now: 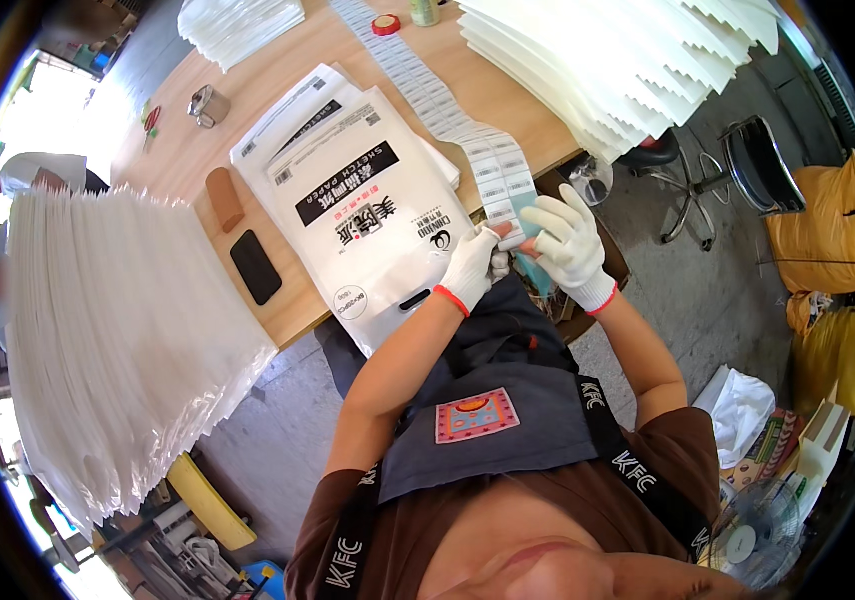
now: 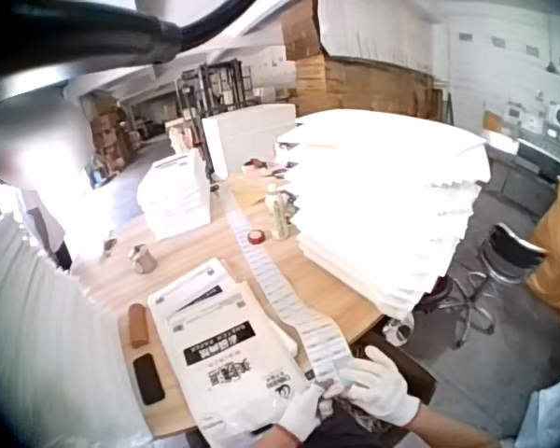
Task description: The person picks up a stack of white paper sheets and places them into a white plastic bag. They then seal the bag and place it on a pile of other sealed bags on the table. This process is repeated multiple times.
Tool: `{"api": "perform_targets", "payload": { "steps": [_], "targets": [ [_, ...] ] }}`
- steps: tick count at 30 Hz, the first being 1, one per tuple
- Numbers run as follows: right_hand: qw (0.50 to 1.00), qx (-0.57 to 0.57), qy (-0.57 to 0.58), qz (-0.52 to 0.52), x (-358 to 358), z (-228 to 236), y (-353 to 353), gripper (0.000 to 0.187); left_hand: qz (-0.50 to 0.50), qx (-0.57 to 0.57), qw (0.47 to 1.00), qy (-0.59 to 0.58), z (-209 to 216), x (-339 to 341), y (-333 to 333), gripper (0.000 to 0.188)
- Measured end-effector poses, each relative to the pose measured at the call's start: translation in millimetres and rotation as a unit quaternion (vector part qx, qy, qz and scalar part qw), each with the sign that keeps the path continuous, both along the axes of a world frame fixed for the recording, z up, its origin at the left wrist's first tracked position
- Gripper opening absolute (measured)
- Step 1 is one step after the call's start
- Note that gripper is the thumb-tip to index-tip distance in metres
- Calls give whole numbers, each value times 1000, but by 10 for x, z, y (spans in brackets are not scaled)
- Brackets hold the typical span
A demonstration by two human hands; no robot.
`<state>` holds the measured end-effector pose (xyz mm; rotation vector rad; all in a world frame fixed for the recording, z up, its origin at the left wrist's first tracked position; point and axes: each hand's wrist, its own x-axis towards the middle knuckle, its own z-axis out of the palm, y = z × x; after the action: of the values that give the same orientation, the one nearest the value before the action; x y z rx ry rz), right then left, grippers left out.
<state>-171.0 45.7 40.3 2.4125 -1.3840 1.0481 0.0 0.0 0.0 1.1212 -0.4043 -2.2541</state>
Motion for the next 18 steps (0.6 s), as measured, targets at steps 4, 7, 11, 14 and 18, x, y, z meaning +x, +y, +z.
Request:
{"api": "perform_targets", "payload": {
  "steps": [4, 7, 11, 14, 18],
  "targets": [
    [997, 51, -36, -50, 43, 35, -21, 21, 6, -43, 999, 22, -53, -52, 24, 8],
    [999, 33, 4, 1, 100, 66, -76, 23, 44, -30, 998, 18, -65, 36, 17, 9],
    [1000, -2, 25, 19, 120, 15, -127, 22, 37, -12, 999, 4, -54, 31, -23, 7],
    [1000, 2, 7, -22, 235, 15, -120, 20, 28, -44, 999, 8, 3, 49, -1, 8],
    [999, -25, 19, 28, 227, 35, -147, 24, 16, -36, 999, 12, -10, 76, -13, 14]
  ]
}}
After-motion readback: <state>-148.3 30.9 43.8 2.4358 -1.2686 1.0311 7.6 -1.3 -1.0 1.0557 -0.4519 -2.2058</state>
